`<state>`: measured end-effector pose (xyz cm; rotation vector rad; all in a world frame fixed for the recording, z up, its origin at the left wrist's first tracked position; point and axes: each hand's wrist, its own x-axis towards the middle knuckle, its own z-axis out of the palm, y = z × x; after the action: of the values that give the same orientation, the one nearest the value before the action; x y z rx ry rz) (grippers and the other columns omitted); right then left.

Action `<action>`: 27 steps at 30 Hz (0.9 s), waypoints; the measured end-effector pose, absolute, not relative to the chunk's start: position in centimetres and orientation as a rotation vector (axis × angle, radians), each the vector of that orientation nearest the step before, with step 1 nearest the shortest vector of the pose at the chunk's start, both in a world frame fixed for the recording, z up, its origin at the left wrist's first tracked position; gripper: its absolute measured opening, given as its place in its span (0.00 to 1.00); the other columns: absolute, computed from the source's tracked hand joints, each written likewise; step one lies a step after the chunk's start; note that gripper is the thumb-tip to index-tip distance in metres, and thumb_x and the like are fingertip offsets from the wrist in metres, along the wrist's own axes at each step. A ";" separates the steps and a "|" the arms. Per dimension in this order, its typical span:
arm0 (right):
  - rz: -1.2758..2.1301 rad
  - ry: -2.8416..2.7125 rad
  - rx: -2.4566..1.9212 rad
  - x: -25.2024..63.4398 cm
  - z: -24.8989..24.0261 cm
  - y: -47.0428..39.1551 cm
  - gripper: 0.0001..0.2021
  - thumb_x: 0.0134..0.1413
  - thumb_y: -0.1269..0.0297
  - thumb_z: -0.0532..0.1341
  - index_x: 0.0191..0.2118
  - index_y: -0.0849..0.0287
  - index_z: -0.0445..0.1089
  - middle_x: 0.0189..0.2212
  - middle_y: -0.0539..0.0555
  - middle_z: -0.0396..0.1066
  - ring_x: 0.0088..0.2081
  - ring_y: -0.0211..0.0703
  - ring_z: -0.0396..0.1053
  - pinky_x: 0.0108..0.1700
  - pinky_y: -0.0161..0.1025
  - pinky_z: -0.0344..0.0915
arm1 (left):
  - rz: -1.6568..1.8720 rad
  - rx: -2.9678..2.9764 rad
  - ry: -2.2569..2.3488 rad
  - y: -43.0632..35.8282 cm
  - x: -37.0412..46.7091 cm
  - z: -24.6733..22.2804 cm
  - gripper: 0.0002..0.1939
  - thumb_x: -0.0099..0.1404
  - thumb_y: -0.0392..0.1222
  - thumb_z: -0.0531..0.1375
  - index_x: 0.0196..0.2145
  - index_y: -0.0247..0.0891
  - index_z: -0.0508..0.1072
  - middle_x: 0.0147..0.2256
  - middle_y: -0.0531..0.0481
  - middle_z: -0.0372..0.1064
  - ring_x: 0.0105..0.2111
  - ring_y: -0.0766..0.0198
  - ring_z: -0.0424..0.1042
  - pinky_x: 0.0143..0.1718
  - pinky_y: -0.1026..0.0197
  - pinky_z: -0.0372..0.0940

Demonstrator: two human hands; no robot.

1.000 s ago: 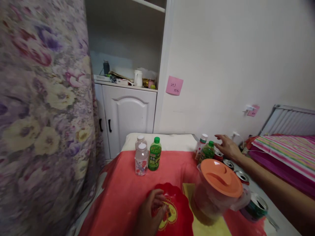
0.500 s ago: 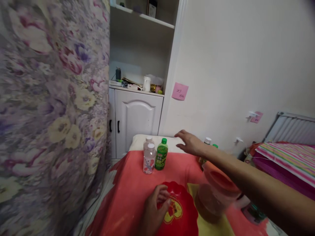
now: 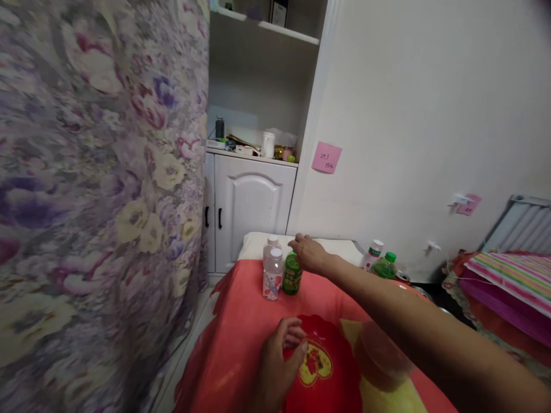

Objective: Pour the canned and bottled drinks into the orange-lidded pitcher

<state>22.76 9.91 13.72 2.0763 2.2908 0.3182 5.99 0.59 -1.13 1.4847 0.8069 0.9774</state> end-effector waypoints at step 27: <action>-0.262 2.935 2.343 23.7 13.0 -10.0 0.15 0.62 0.71 0.62 0.53 0.53 0.67 0.43 0.53 0.70 0.42 0.45 0.71 0.43 0.42 0.65 | 0.903 1.678 0.778 -0.9 7.9 -1.0 0.32 0.50 0.38 0.68 0.55 0.36 0.70 0.55 0.36 0.75 0.56 0.42 0.73 0.59 0.43 0.67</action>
<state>23.69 -10.00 12.99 2.3431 2.9353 -0.2620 7.93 -0.94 -1.00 1.6781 0.7775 0.9035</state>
